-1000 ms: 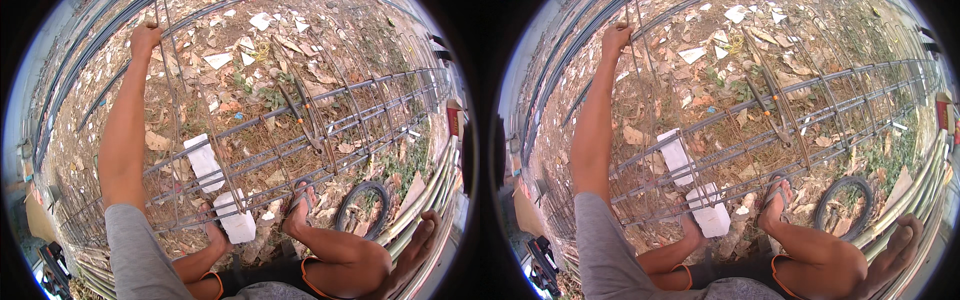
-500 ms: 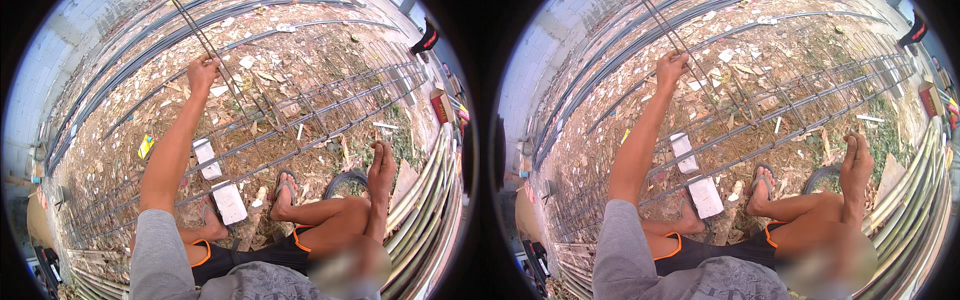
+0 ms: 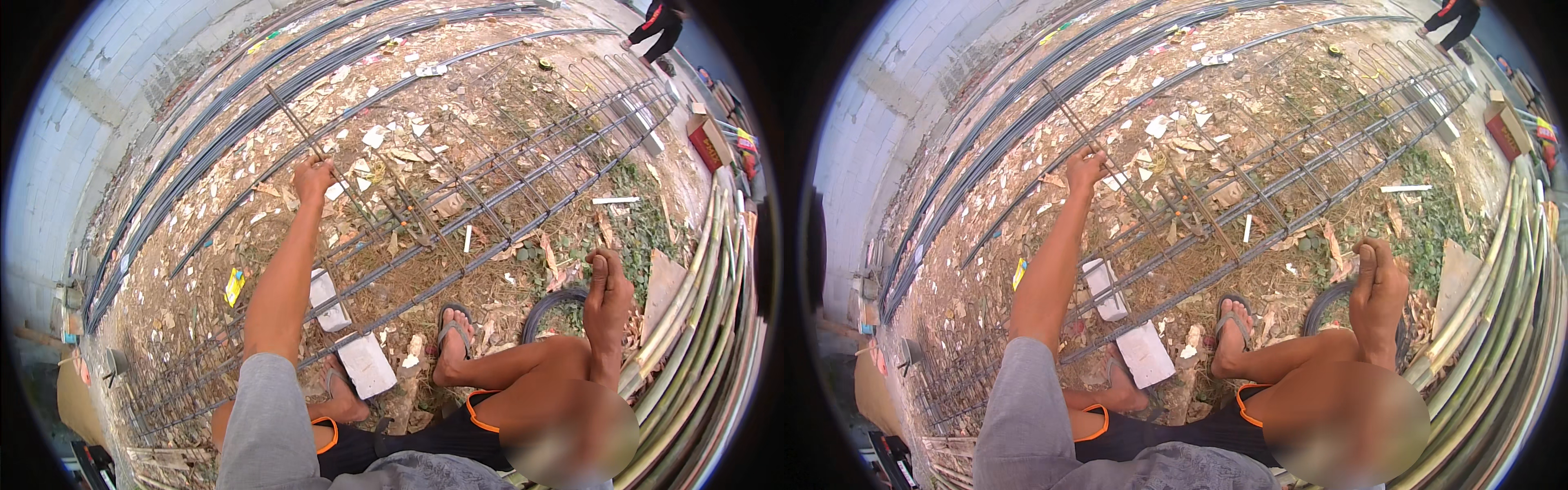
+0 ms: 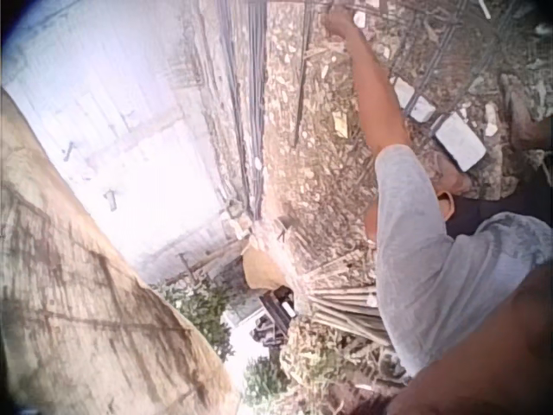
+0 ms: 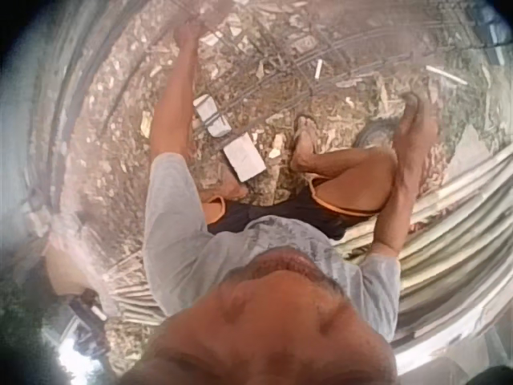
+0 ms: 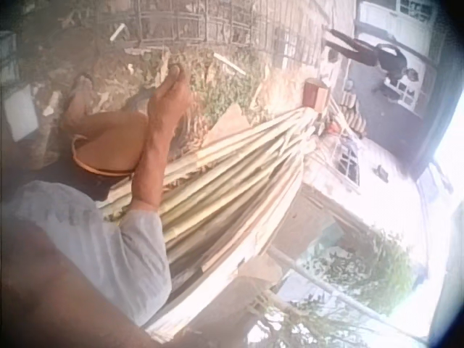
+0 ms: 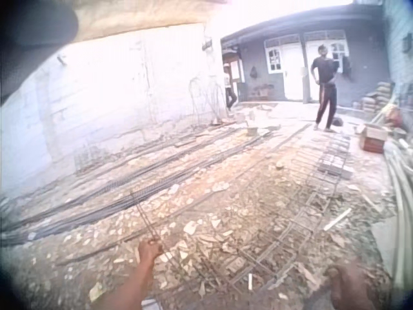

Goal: The person secures metal wire around a rebar cage by hand and using pliers in an outdoor construction area.

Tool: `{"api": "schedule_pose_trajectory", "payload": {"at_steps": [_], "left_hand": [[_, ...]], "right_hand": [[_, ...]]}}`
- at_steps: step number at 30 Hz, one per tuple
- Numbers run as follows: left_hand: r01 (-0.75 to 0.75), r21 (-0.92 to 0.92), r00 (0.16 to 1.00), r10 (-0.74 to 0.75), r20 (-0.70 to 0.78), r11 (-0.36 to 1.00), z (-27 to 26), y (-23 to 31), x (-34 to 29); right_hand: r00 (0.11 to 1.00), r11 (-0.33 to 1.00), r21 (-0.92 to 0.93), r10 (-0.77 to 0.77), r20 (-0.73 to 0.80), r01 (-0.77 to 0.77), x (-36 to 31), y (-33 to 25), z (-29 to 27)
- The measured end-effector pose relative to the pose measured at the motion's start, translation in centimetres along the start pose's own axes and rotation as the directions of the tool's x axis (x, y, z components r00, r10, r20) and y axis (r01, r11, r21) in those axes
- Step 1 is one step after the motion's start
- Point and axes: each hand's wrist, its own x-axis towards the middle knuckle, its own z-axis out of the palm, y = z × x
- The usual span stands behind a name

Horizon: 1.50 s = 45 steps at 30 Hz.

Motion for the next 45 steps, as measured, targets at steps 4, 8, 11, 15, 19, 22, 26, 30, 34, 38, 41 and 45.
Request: {"api": "schedule_pose_trajectory", "payload": {"at_steps": [4, 8, 11, 15, 19, 22, 26, 30, 34, 38, 41, 45], "left_hand": [[0.021, -0.109, 0.999, -0.016, 0.044, 0.994, 0.2, -2.2, 3.2], [0.130, -0.079, 0.990, -0.134, -0.039, 0.988, -3.8, -8.8, 7.7], [0.221, -0.070, 0.971, -0.213, 0.105, 0.973, 0.2, -10.3, 7.3], [0.321, -0.127, 0.938, -0.296, 0.181, 0.938, 1.1, -12.3, 5.4], [0.481, -0.104, 0.859, -0.444, 0.256, 0.870, 1.9, -16.0, 3.3], [0.541, -0.137, 0.803, -0.460, 0.378, 0.830, 3.9, -19.2, 0.8], [0.511, -0.181, 0.827, -0.424, 0.370, 0.840, 4.7, -20.2, -2.8], [0.433, -0.077, 0.884, -0.407, 0.231, 0.898, 1.7, -18.1, -5.1], [0.359, -0.050, 0.912, -0.339, 0.232, 0.932, 5.4, -15.6, -6.4], [0.400, -0.003, 0.888, -0.387, 0.250, 0.916, 4.6, -13.8, -8.7], [0.379, -0.034, 0.905, -0.363, 0.220, 0.925, 2.0, -14.7, -9.5], [0.412, -0.006, 0.879, -0.396, 0.266, 0.911, 3.9, -13.7, -10.0]], "right_hand": [[0.998, 0.998, -0.006, -0.060, 0.006, 0.060, 0.9, -0.7, -0.7], [0.992, 0.996, 0.023, -0.089, 0.084, 0.087, 1.4, -0.4, 2.0], [0.992, 0.997, -0.069, -0.023, 0.120, 0.031, 1.0, 0.7, 1.0], [0.989, 0.994, -0.111, 0.018, 0.149, -0.002, 0.9, 0.0, 1.1], [0.991, 0.995, -0.080, -0.048, 0.122, 0.058, 1.0, -0.8, 2.0], [0.993, 0.994, -0.075, -0.077, 0.090, 0.084, 0.8, -0.2, 1.5], [0.994, 0.996, -0.052, -0.067, 0.090, 0.072, 0.7, 0.0, 1.4], [0.990, 0.990, -0.018, -0.141, 0.021, 0.142, 1.1, -0.6, 2.1], [0.998, 0.991, 0.120, 0.056, 0.022, -0.058, 0.3, -2.4, 1.9], [0.957, 0.875, 0.409, 0.172, 0.235, -0.258, -4.0, -5.4, 6.9], [0.869, 0.874, 0.277, 0.264, 0.419, -0.399, -8.5, -5.0, 16.0], [0.747, 0.862, 0.087, 0.377, 0.548, -0.499, -15.2, -0.5, 24.5]]}}
